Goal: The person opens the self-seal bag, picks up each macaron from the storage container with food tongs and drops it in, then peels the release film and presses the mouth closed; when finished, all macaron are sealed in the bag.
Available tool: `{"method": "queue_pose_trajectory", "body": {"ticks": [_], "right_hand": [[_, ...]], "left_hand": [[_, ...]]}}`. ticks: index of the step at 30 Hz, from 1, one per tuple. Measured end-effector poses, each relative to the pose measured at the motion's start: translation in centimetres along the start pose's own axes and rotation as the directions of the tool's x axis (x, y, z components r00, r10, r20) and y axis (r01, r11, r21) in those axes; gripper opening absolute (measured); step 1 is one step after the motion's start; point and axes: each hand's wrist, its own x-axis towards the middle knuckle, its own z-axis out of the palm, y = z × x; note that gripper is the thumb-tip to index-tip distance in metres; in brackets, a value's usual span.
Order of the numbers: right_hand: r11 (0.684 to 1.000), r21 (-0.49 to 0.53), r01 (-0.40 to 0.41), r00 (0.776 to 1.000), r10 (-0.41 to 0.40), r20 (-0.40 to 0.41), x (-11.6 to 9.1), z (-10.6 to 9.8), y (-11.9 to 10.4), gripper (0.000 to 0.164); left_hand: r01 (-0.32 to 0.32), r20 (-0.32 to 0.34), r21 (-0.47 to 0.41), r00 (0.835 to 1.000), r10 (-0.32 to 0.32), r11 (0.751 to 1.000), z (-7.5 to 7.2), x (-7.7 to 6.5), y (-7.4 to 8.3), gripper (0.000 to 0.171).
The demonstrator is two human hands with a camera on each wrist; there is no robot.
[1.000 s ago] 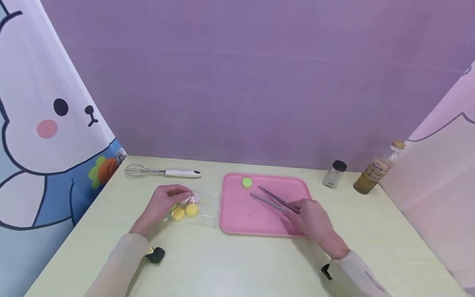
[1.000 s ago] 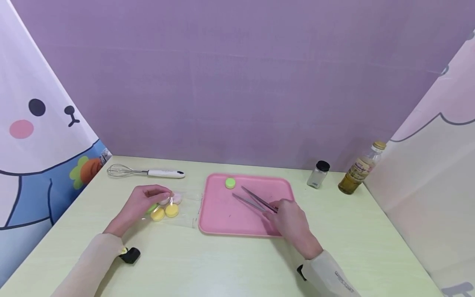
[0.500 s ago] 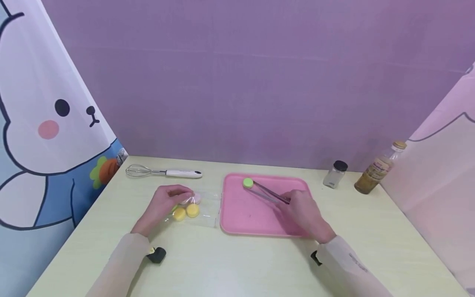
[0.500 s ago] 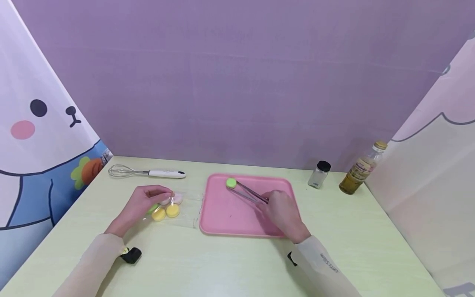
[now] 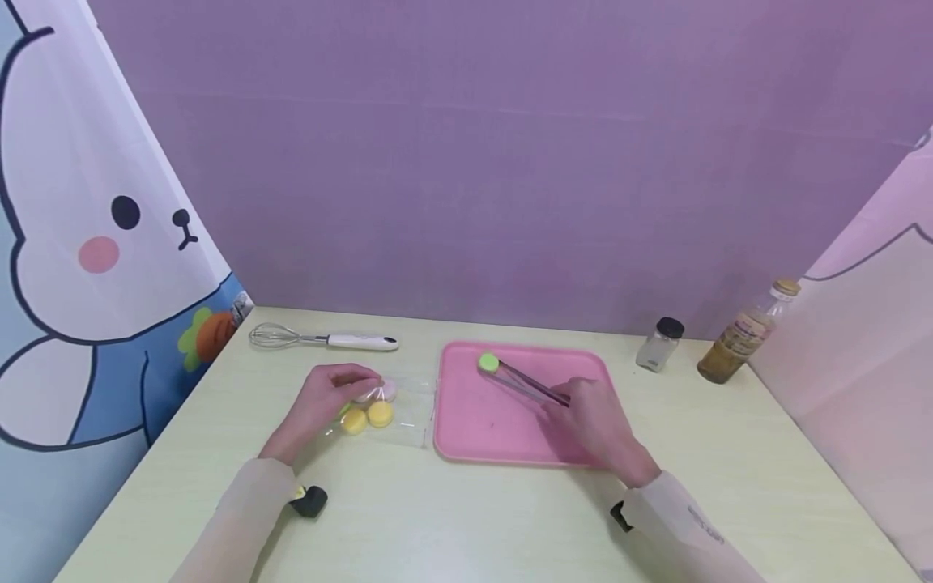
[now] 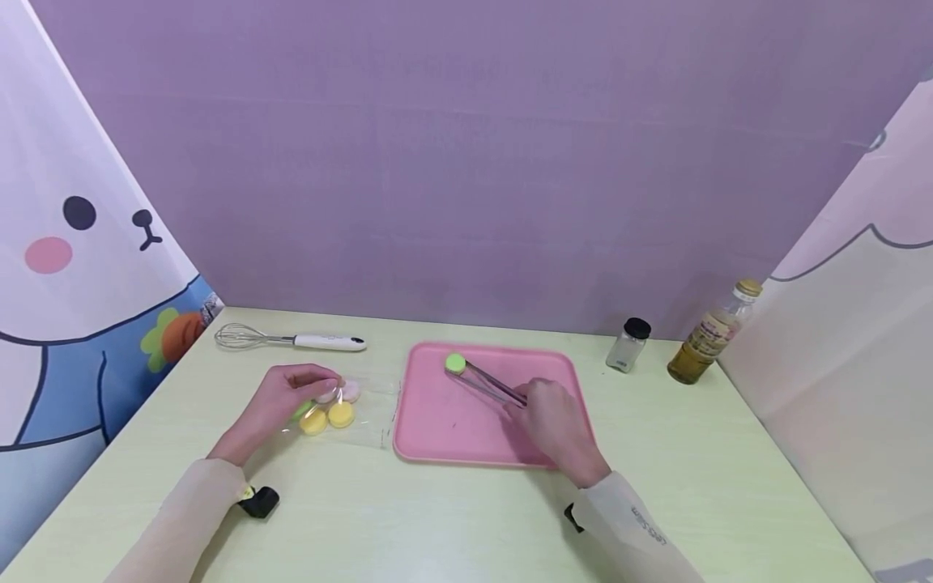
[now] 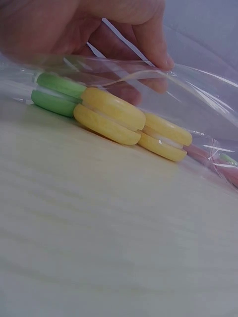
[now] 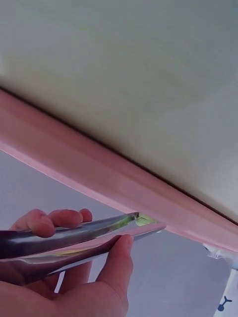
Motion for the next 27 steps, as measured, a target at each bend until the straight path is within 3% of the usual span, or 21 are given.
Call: {"method": "queue_pose_trajectory", "body": {"ticks": [5, 17, 27], "right_hand": [[0.999, 0.002, 0.034, 0.999, -0.034, -0.013, -0.9, -0.3, -0.1, 0.01], [0.988, -0.022, 0.155, 0.988, -0.156, -0.024, -2.3, -1.9, -2.9, 0.024], [0.989, 0.017, 0.148, 0.986, -0.149, 0.077, -2.8, -1.9, -5.5, 0.028]], "left_hand": [[0.011, -0.001, 0.001, 1.0, -0.011, 1.0, 0.0, 0.1, 0.0, 0.021], [-0.012, 0.004, 0.006, 1.0, 0.012, 1.0, 0.0, 0.1, -0.3, 0.022], [-0.026, 0.003, 0.014, 1.0, 0.026, 1.0, 0.0, 0.2, -0.3, 0.023]]}}
